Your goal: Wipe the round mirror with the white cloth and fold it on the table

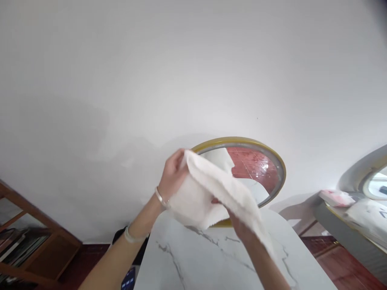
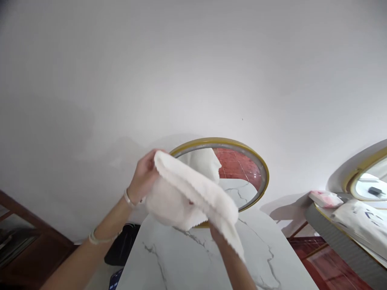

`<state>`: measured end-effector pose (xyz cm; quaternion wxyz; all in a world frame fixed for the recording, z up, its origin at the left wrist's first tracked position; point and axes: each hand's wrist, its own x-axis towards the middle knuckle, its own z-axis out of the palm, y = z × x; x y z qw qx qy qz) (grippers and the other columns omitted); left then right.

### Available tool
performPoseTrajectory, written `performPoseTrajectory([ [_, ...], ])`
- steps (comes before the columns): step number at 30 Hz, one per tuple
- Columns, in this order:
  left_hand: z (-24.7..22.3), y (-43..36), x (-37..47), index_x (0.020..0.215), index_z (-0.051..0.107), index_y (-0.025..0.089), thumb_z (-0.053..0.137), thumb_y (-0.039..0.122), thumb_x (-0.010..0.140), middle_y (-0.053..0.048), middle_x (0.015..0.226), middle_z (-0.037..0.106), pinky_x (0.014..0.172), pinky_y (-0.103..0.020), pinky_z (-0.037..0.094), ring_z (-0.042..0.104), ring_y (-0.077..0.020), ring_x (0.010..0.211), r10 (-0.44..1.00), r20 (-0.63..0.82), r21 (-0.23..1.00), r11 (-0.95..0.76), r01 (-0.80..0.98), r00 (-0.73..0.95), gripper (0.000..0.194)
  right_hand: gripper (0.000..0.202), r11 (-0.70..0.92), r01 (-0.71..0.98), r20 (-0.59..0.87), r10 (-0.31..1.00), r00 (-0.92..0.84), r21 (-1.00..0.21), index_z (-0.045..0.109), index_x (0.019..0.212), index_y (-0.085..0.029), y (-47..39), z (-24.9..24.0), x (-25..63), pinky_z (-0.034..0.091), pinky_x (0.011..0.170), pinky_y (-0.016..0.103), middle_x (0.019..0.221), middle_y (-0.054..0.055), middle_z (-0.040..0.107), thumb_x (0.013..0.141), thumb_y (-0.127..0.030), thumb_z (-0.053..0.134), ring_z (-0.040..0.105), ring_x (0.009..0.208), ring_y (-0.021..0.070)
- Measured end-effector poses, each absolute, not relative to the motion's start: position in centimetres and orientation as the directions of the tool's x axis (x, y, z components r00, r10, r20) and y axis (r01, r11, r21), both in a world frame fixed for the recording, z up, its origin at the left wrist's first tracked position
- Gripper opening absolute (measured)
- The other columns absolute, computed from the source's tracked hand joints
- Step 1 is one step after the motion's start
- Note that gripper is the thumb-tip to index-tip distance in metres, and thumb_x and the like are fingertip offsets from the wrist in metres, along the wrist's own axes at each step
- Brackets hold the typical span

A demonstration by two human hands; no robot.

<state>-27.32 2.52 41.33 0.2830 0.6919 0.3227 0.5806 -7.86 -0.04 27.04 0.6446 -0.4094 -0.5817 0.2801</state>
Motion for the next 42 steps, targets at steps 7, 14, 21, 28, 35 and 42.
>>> performPoseTrajectory([
  [7,44.3,12.5,-25.3,0.066,0.054,0.017,0.059,0.028,0.078,0.007,0.058,0.046,0.057,-0.020,0.039,0.049,-0.0094,0.058,0.896,0.437,0.868,-0.397,0.299,-0.081,0.018,0.062,0.317,-0.589,0.328,0.940,0.092,-0.744,0.066,0.085,-0.022,6.7,34.3,-4.0,0.051,0.089,0.058,0.080,0.010,0.067,0.089,-0.067,0.024,0.068,0.078,0.0262],
  [14,41.6,13.3,-22.9,0.089,0.060,0.019,0.055,0.007,0.074,-0.002,0.092,0.060,0.079,-0.028,0.047,0.057,-0.0144,0.085,0.547,0.830,0.511,-0.666,0.544,-0.110,0.020,0.025,0.512,-0.601,0.357,0.859,0.366,-0.614,0.063,0.087,-0.027,6.5,34.3,-2.5,0.040,0.104,0.060,0.119,0.006,0.063,0.089,-0.041,0.042,0.061,0.115,0.0272],
  [21,41.3,11.5,-21.4,0.119,0.059,0.022,0.048,0.035,0.095,-0.004,0.113,0.069,0.088,-0.034,0.049,0.062,-0.0204,0.103,0.518,0.790,0.186,-0.712,0.677,0.329,0.030,0.050,0.750,-0.208,0.671,0.658,0.342,-0.628,0.037,0.144,-0.032,5.2,37.9,-0.7,0.043,0.099,0.062,0.154,0.007,0.034,0.095,-0.037,0.027,0.044,0.135,0.0287],
  [28,40.2,11.9,-21.9,0.123,0.059,0.019,0.042,0.047,0.098,-0.005,0.098,0.071,0.073,-0.028,0.050,0.066,-0.0182,0.089,0.483,0.807,0.074,-0.654,0.752,0.340,0.042,0.039,0.607,0.690,0.914,0.335,0.228,-0.394,0.054,0.132,-0.022,6.0,31.3,-3.8,0.028,0.110,0.062,0.142,0.013,0.049,0.094,-0.030,0.048,0.037,0.138,0.0316],
  [35,35.9,11.4,-26.7,0.125,0.061,0.024,0.042,0.035,0.099,-0.006,0.117,0.067,0.092,-0.029,0.050,0.063,-0.0167,0.108,0.439,0.889,0.276,-0.739,0.614,0.129,0.034,0.066,0.408,0.912,0.924,0.359,-0.129,-0.031,0.024,0.152,-0.032,9.5,30.5,-7.5,0.022,0.109,0.068,0.162,0.008,0.004,0.093,-0.040,0.052,0.007,0.146,0.0404],
  [42,26.0,9.1,-30.7,0.124,0.062,0.019,0.042,0.040,0.098,-0.010,0.117,0.068,0.093,-0.033,0.052,0.063,-0.0206,0.111,0.631,0.700,0.697,-0.505,0.509,-0.334,0.038,0.050,0.729,0.683,0.775,0.406,-0.484,0.045,0.042,0.143,-0.040,10.8,27.3,-12.0,0.044,0.106,0.043,0.147,0.000,0.046,0.094,-0.036,0.051,0.052,0.128,0.0251],
])
